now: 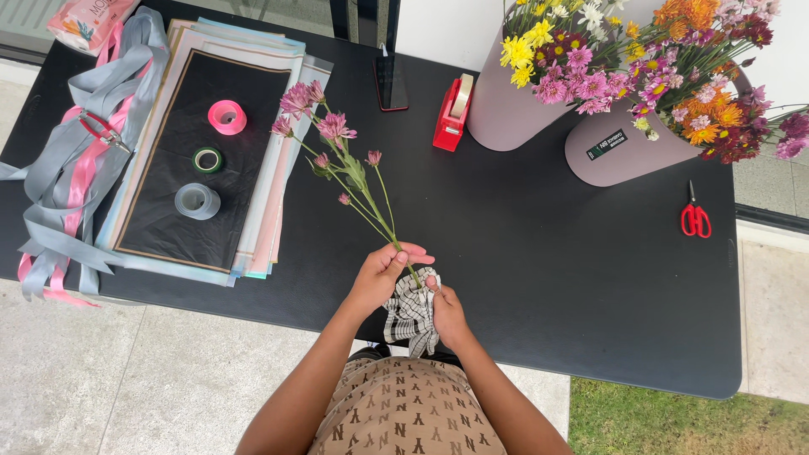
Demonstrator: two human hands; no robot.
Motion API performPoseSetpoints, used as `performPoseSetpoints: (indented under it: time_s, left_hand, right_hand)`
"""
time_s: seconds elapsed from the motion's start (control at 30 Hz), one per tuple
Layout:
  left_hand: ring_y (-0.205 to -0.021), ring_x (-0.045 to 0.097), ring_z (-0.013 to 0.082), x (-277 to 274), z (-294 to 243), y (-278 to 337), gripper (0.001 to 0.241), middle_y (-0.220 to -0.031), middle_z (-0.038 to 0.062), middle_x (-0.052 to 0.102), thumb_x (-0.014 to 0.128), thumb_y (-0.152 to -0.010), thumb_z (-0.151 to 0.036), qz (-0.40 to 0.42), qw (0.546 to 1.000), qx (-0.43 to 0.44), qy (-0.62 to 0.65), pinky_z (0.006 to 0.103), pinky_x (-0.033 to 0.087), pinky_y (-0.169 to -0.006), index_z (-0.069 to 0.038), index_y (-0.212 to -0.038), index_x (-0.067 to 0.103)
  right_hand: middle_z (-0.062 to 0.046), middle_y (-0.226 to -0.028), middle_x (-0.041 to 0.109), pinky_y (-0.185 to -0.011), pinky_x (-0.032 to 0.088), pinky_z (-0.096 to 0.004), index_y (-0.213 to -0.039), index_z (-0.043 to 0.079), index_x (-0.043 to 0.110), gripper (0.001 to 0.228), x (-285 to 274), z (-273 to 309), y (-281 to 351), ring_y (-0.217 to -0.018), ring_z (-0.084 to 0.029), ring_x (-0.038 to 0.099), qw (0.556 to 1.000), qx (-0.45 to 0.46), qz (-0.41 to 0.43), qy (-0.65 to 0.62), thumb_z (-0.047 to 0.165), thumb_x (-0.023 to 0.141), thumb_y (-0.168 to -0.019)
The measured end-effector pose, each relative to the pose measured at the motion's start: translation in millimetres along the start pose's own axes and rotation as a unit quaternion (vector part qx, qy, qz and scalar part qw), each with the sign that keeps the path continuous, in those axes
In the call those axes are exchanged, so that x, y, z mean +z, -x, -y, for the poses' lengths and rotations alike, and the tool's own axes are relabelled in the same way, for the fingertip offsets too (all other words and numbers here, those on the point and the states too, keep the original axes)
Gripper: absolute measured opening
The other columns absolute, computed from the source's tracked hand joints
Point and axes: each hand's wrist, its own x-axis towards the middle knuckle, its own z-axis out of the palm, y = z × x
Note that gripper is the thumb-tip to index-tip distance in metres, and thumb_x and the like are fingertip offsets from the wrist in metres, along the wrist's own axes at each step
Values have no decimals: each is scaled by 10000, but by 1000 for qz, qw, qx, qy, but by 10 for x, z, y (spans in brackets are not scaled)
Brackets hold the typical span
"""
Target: The person selects individual flowers from various arrangements, cleans the stems with a cloth, and gathers them into a new small bunch before securing them together.
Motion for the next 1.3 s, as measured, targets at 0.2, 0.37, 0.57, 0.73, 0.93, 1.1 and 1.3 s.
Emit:
performPoseSetpoints:
  time_s: [0.2, 0.37, 0.57, 0.73, 0.93, 1.1, 1.3]
  left_hand:
    - [-1022, 617, 249, -82, 61, 12, 305, -1008, 215, 681, 355, -988, -106, 42, 998, -3, 50, 389, 415, -980, 33, -1115, 594]
    - [-956, 663, 262, -47, -5, 43, 313, -1080, 218, 659, 409, -973, -144, 71, 993, -1, 99, 381, 436, -956, 25, -1208, 528]
    - [-864, 689, 316, -103, 135, 41, 249, -969, 242, 678, 410, -946, -10, 38, 998, 14, 46, 407, 462, -911, 69, -1138, 548]
    - [-835, 694, 302, -156, 90, 64, 225, -942, 214, 679, 389, -936, 16, 34, 999, 8, 28, 375, 479, -869, 62, -1081, 555]
    - [-780, 680, 182, 12, -7, 62, 198, -914, 145, 701, 436, -934, -12, 65, 996, -3, -65, 301, 459, -808, 8, -1043, 600]
    - [-896, 646, 153, 55, 28, 26, 247, -997, 141, 690, 546, -911, -79, 14, 999, -50, -17, 298, 470, -872, -4, -1144, 579]
    - [-809, 669, 148, 11, 134, -11, 197, -886, 137, 706, 552, -917, -68, -43, 998, -45, -28, 291, 501, -844, 15, -1078, 628]
  right_hand:
    - [-62, -717, 579, -773, 432, -335, -749, 16, 657, 416, 15, -163, 42, -726, -171, 509, 993, 91, -35, -65, 388, 587, -922]
    - [-14, -638, 590, -697, 452, -266, -687, 77, 659, 383, -56, -186, 6, -652, -119, 533, 991, 105, -19, -76, 352, 568, -937]
    - [-143, -870, 684, -809, 516, -368, -941, -16, 694, 443, -45, 123, 141, -815, -211, 640, 965, 149, -15, -213, 378, 492, -958]
    - [-180, -1393, 427, -1022, 389, -415, -1417, -15, 345, 743, 24, 630, 240, -1274, -267, 425, 914, 272, -32, -298, 474, 529, -889]
    - [-54, -951, 654, -925, 446, -396, -1034, -3, 695, 459, 63, 150, 154, -963, -113, 495, 999, 9, 42, -6, 326, 377, -1009]
    - [12, -502, 420, -574, 385, -327, -561, 82, 520, 573, -99, -790, -66, -539, -148, 406, 994, 4, -4, 105, 400, 377, -1015]
    - [-130, -1180, 613, -1027, 354, -450, -1177, -6, 620, 522, -203, -208, 109, -1140, -204, 494, 999, 35, 25, 25, 420, 380, -993]
